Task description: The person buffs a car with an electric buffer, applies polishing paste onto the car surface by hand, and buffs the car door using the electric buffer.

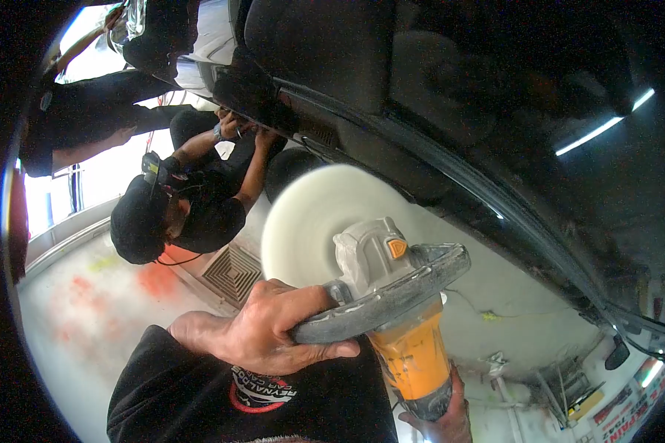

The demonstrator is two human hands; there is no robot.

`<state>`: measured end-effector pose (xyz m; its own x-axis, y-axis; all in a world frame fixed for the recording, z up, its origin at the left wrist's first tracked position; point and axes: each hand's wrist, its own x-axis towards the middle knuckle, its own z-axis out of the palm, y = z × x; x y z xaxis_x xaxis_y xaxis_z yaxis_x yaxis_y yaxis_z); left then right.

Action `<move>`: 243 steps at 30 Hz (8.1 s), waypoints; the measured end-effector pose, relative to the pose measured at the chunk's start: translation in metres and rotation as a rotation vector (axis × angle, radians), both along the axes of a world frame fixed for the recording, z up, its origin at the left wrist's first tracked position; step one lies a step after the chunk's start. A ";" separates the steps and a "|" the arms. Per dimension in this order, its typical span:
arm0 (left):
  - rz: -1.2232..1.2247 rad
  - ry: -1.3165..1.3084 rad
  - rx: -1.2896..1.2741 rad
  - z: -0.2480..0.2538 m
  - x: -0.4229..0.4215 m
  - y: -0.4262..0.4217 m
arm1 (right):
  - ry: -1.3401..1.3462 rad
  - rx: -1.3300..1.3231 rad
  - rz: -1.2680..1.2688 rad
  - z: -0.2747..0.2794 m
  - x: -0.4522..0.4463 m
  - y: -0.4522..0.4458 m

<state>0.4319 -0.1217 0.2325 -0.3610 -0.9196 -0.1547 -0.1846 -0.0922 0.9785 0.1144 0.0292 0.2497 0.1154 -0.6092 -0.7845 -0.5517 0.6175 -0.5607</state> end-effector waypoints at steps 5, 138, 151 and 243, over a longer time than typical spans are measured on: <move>-0.014 -0.066 0.017 0.010 0.008 -0.002 | -0.101 -0.052 -0.004 -0.009 0.002 -0.003; -0.670 -0.119 -0.833 -0.199 -0.168 0.054 | 0.017 -0.597 -1.034 -0.358 0.126 0.193; -0.831 -0.215 -1.059 -0.190 -0.136 0.045 | -0.261 -0.584 -1.193 -0.383 0.183 0.161; 0.157 -0.163 -0.838 -0.150 0.111 0.071 | 0.190 -0.563 -0.324 -0.241 0.200 0.113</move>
<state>0.5427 -0.0505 0.0828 -0.2523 -0.7907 0.5577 -0.3738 0.6113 0.6976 0.3144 0.1424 0.0084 -0.2504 -0.9117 -0.3257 -0.5090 0.4102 -0.7567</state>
